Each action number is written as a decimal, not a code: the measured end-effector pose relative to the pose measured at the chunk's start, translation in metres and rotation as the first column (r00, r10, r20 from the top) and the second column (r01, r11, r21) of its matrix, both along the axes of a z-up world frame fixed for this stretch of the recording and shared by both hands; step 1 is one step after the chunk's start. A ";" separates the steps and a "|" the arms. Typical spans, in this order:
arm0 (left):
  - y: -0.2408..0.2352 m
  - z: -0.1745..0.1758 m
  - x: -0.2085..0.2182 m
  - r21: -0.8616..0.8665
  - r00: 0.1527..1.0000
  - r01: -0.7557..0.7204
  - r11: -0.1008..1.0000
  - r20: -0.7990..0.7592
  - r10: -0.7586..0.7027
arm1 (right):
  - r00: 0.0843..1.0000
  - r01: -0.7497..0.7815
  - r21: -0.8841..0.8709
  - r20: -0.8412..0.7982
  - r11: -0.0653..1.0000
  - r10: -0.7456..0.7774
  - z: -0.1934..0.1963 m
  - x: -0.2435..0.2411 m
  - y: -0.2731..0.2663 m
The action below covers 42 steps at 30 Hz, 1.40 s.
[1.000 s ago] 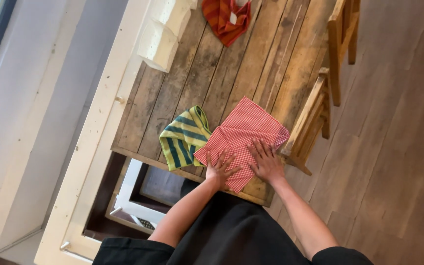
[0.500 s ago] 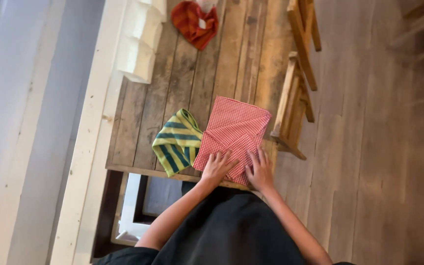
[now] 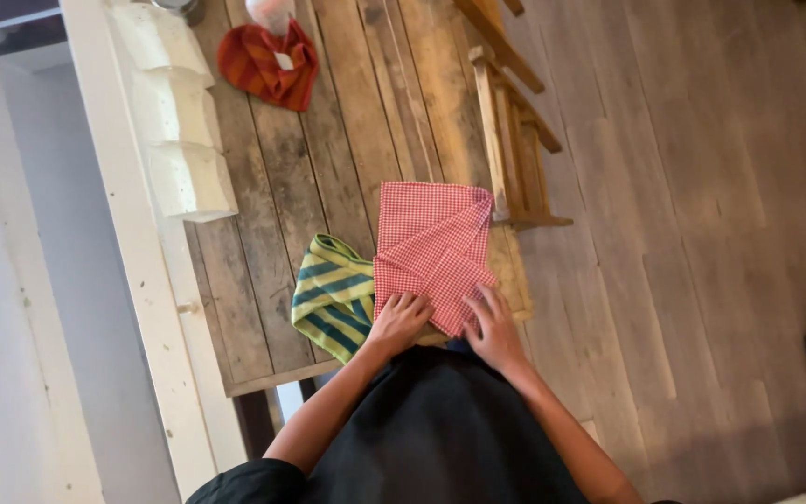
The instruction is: Folding several red and white checkered napkins and a striped cloth on a wooden dining table.
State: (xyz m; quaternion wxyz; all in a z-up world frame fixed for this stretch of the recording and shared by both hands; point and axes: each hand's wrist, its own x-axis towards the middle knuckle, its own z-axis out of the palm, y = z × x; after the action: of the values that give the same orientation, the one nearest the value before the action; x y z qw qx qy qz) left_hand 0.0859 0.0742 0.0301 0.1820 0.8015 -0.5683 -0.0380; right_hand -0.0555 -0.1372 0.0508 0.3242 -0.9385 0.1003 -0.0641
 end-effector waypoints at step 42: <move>-0.034 0.016 0.047 -0.159 0.959 -0.027 0.987 -0.283 -0.019 | 0.978 -0.114 -0.179 0.154 0.977 0.142 0.030 0.031 -0.016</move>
State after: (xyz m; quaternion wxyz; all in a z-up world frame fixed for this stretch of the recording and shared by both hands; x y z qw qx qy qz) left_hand 0.1334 0.0404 0.0462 0.3256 0.7716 -0.5360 -0.1060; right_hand -0.0248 -0.1535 0.0812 0.2543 -0.9585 0.0064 -0.1291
